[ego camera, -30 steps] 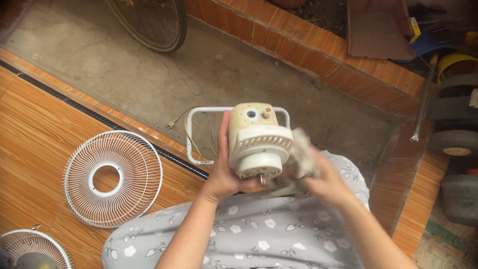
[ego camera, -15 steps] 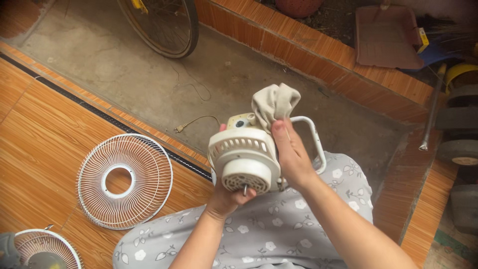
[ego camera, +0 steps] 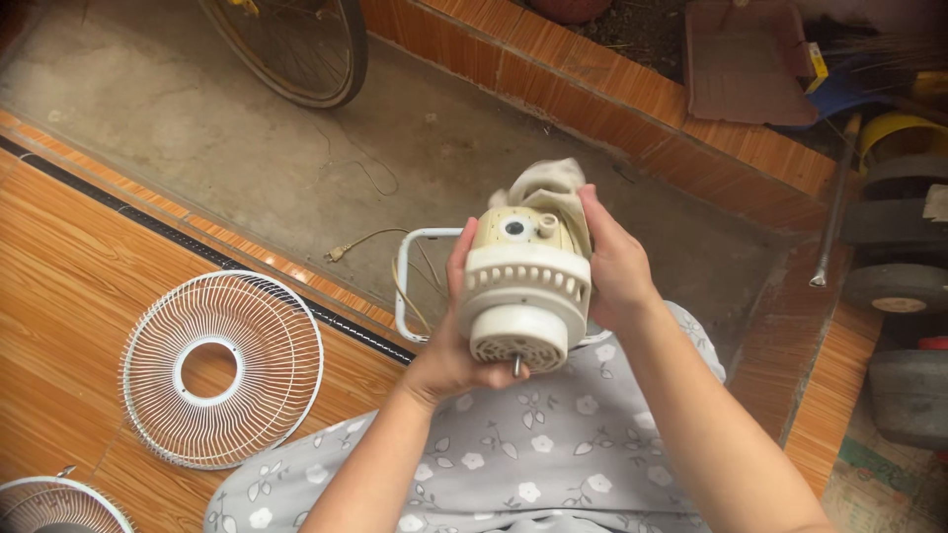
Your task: The person wipes the disassembled parts of an electric fan with a cloth. They clean the front grille, motor housing, power cord, and fan blades while sitting on the floor.
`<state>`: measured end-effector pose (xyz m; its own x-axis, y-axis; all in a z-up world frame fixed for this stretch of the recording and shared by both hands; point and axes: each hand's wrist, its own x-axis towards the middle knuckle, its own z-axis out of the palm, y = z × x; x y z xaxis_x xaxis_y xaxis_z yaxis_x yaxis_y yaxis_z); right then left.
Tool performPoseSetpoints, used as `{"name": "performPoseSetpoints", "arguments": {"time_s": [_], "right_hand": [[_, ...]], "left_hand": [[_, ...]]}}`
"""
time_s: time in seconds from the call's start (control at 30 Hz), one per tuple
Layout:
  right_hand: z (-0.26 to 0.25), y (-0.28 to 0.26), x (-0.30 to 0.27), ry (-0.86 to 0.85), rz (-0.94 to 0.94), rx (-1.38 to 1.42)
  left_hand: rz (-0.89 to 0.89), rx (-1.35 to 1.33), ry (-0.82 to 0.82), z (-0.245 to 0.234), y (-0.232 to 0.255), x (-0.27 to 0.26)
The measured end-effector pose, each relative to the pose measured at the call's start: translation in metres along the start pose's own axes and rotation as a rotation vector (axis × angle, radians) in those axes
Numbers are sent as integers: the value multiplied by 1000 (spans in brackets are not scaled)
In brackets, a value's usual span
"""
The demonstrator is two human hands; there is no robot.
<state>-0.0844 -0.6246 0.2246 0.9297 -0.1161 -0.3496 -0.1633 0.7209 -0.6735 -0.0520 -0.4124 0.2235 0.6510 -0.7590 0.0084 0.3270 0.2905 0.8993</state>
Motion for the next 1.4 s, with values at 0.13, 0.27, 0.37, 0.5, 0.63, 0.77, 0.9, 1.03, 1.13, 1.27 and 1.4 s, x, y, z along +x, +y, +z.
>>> {"name": "performPoseSetpoints", "arguments": {"time_s": [0.13, 0.27, 0.37, 0.5, 0.63, 0.77, 0.9, 1.03, 1.13, 1.27, 1.4], "right_hand": [[10, -50, -3, -23, 215, -413], [14, -68, 2, -644, 255, -716], [4, -57, 6, -603, 212, -830], [-17, -45, 5, -376, 227, -826], [-17, -60, -1, -43, 93, -1102], [15, -78, -17, -478, -395, -1312], [67, -77, -9, -957, -465, -1547], [103, -81, 6, -876, -634, -1822], [117, -75, 14, -623, -125, -1713], [131, -70, 32, -364, -306, -1799], [145, -79, 21, -396, -281, -926]], "left_hand": [[69, 390, -154, -11, -3, -7], [-115, 600, -246, -3, -24, -22], [20, 419, -110, 6, -38, -29], [18, 337, -55, 8, -42, -35], [76, 363, 52, -3, -29, -29], [69, 399, 124, -12, -13, -20], [99, 420, 70, -9, -2, -24], [146, 517, 81, -9, 4, -36], [139, 610, 125, -10, 7, -42], [280, 548, 154, -10, 15, -52], [277, 517, 262, -18, 30, -65]]}}
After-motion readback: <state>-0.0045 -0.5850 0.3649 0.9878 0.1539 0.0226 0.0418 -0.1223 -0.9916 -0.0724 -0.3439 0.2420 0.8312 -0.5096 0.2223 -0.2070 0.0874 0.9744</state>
